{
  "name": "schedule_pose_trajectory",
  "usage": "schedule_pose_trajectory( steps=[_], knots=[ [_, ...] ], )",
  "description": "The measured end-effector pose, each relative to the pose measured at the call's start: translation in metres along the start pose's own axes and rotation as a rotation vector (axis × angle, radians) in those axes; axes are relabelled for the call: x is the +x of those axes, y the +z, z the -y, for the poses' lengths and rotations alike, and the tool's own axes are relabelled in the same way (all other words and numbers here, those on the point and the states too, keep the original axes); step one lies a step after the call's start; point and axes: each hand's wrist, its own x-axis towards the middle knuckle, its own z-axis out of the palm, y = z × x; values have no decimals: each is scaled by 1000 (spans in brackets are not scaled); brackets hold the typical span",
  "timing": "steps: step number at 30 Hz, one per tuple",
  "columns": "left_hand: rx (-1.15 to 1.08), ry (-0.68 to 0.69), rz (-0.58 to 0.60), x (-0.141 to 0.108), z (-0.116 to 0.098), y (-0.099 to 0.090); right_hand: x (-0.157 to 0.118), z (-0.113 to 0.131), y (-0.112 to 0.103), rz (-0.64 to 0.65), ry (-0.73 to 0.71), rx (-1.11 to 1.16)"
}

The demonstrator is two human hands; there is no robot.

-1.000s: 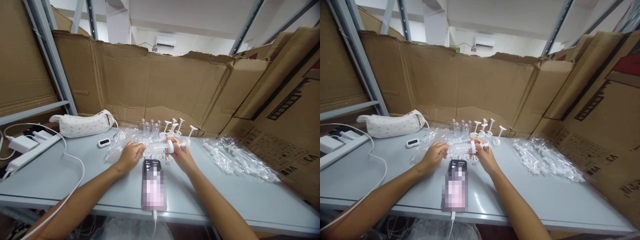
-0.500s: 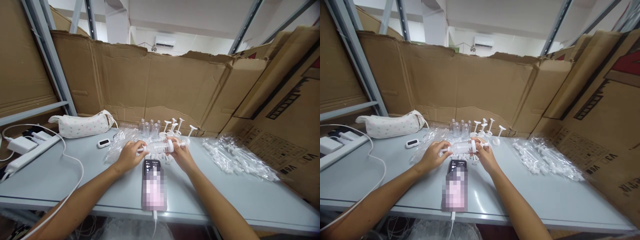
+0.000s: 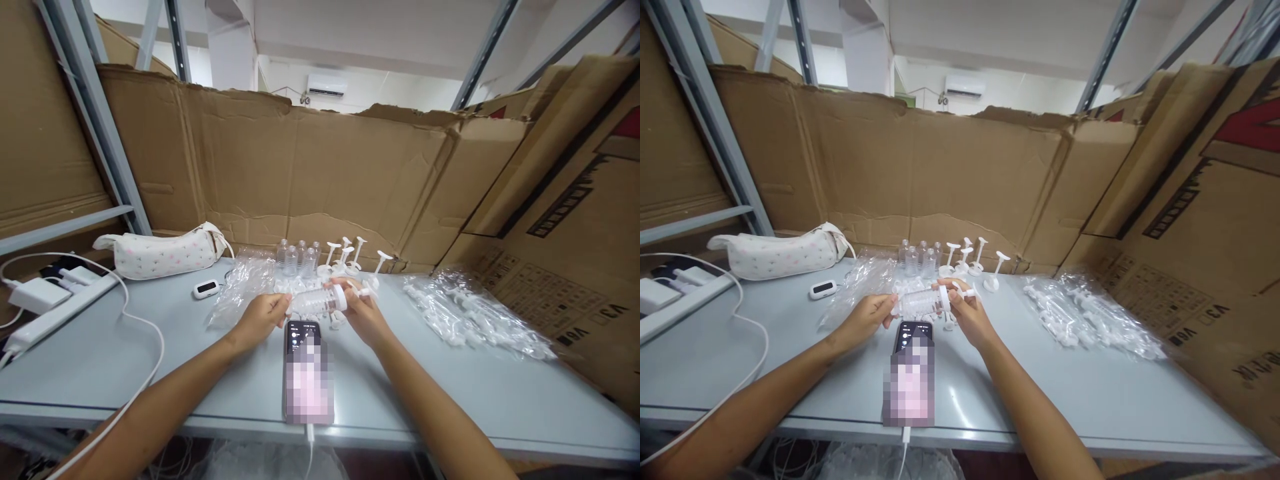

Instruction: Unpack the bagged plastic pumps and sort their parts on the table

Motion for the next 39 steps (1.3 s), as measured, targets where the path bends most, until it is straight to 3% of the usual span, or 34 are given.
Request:
schedule_pose_trajectory(
  steps=[6,16,24,31,34,39],
  knots=[
    [-163,-93,64,2,10,8,-1,3,-1,-3,-7,-14],
    [66,169,-114,-3,0,4,4,-1,-5,-105,-30,22],
    [258,191,-227,-5,2,7,4,-1,-2,-100,-18,50],
    [241,183,-271,-4,0,-1,4,-1,-6,-122,-43,45],
    [340,178,-242,1,4,-3,5,-1,-7,-148,-55,35],
    [738,218,-80,6,14,-1,6,0,-7,-171,-74,61]
  ],
)
